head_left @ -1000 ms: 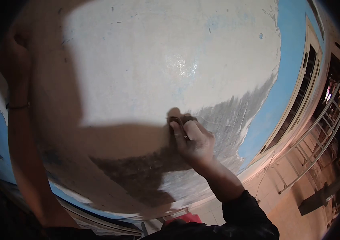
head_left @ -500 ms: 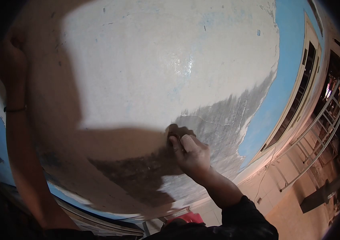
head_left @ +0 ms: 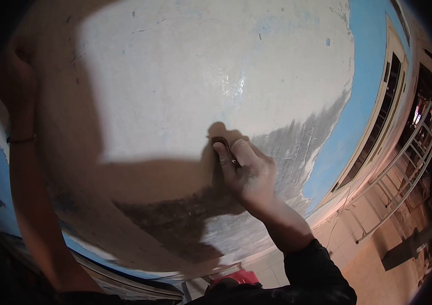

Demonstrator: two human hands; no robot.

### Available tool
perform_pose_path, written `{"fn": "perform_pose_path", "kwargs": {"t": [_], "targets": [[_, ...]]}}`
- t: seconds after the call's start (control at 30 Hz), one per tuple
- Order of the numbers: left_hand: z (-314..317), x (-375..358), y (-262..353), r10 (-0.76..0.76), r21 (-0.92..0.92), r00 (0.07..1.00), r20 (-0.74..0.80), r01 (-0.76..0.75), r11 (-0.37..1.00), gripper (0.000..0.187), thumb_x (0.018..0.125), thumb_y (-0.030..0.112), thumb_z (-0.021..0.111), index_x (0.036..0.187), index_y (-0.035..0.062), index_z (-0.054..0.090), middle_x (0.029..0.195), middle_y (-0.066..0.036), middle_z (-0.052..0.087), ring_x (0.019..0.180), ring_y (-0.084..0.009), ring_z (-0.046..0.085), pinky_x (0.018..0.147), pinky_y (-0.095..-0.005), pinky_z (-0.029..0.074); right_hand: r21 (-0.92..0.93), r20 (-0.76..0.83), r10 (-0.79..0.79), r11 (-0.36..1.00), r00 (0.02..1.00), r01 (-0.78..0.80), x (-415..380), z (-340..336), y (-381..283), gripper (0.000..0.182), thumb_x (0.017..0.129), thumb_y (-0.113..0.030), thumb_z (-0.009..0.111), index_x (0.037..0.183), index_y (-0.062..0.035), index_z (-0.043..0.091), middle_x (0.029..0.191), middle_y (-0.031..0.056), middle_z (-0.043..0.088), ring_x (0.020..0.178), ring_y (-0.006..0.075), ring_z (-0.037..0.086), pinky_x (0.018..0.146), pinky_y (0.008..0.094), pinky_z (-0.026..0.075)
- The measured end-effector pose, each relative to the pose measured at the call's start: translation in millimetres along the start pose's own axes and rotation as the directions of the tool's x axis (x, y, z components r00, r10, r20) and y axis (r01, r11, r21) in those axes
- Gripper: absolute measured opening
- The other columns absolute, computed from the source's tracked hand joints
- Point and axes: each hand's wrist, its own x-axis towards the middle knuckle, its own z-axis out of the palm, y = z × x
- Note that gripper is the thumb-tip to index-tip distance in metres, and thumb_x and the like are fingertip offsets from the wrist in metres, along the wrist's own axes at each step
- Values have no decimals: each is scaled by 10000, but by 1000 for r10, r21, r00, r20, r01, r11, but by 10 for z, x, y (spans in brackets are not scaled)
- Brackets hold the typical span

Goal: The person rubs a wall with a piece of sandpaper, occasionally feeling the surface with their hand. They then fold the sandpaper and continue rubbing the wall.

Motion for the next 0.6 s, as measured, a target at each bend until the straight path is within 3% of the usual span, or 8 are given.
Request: {"fn": "perform_pose_path", "kwargs": {"t": [0.23,0.33,0.6], "targets": [[5,-46,10,-13,97,1000,22,11,995,180,864,106,444,933,98,610,880,-71,656,797,-239,635,681,-338,490,75,-18,-27,997,999,28,-325,130,108,266,776,-61,672,609,-48,465,611,82,515,473,206,509,430,300,408],[44,-27,-52,36,51,999,-32,-35,998,177,862,106,449,934,103,611,885,-74,655,795,-235,636,682,-335,491,12,54,15,1000,998,-15,-119,31,20,264,779,-60,669,606,-49,469,611,83,515,495,213,514,454,304,417],[83,-37,-125,-11,94,1000,16,10,996,167,850,148,522,959,121,645,945,-69,655,856,-260,624,726,-341,479,87,-21,-27,996,999,29,-295,120,108,269,782,-47,663,603,-48,463,585,95,499,467,203,487,447,291,408]]}}
